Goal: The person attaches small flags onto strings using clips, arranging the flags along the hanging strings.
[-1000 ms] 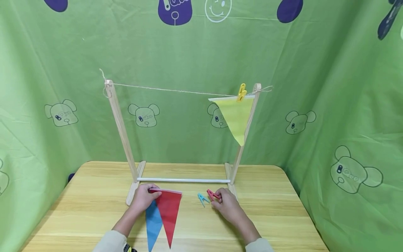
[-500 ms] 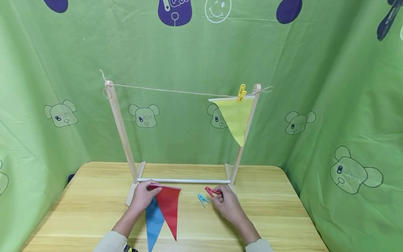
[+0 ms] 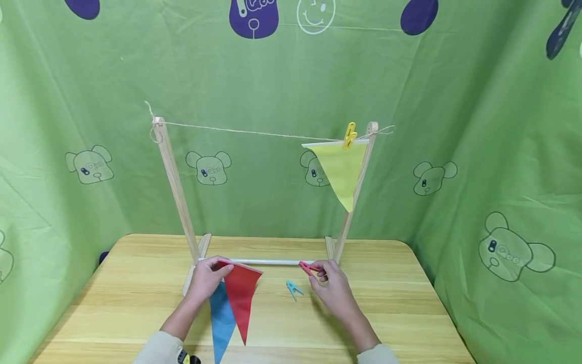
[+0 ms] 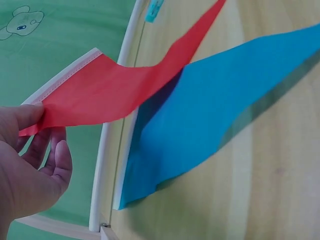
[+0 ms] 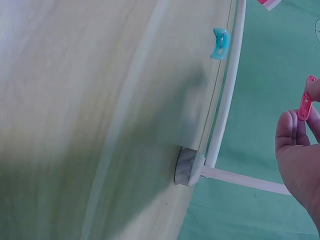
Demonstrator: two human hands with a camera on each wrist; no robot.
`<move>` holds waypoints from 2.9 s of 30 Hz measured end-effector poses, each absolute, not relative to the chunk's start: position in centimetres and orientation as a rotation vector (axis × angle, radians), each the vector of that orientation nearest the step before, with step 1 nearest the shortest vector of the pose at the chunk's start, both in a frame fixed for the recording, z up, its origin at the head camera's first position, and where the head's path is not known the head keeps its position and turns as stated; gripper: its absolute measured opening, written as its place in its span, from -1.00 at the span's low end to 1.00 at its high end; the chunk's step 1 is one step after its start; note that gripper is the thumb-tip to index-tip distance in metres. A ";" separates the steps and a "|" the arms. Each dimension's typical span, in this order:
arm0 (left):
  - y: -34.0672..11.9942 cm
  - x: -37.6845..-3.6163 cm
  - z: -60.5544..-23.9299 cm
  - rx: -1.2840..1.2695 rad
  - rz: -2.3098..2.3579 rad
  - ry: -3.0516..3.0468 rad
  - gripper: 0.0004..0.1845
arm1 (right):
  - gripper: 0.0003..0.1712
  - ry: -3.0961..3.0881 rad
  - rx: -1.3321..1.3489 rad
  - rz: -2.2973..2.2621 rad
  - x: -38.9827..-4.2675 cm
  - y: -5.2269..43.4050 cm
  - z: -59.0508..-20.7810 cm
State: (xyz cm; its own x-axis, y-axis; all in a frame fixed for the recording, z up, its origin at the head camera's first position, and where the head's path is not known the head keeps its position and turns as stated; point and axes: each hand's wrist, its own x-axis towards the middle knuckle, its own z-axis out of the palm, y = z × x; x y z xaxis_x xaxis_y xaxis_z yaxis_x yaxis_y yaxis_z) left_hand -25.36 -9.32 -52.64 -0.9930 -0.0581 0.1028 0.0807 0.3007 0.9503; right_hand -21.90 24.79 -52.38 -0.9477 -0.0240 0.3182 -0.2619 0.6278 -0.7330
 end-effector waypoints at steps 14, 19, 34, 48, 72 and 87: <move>-8.9 -25.4 -51.6 -0.023 -1.865 -2.372 -0.88 | -0.68 -2.550 0.265 1.187 -21.7 25.1 -51.4; -8.5 -25.3 -51.1 -0.031 -1.905 -2.351 -0.83 | -0.67 -2.535 0.276 1.180 -21.7 24.8 -50.8; -7.8 -25.2 -49.4 -0.021 -2.039 -2.254 -0.81 | -0.62 -2.501 0.255 1.213 -21.7 25.1 -47.7; -7.0 -25.6 -47.3 -0.044 -2.051 -2.214 -0.81 | -0.66 -2.394 0.390 1.200 -22.1 25.1 -44.2; -5.8 -26.7 -43.6 -0.125 -2.056 -2.136 -0.84 | -0.61 -2.360 0.453 1.157 -23.1 24.5 -39.8; -5.6 -27.1 -41.8 -0.145 -2.071 -2.109 -0.86 | -0.59 -2.327 0.490 1.131 -23.8 24.2 -38.3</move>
State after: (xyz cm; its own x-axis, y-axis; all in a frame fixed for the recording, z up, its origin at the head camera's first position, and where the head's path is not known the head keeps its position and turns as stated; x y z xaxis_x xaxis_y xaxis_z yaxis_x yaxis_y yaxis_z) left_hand -27.10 -5.55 -41.76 -0.9786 -0.0579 0.1975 0.1964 0.0239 0.9802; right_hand -23.79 24.21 -38.33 -0.8088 -0.0990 0.5796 -0.5170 0.5893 -0.6208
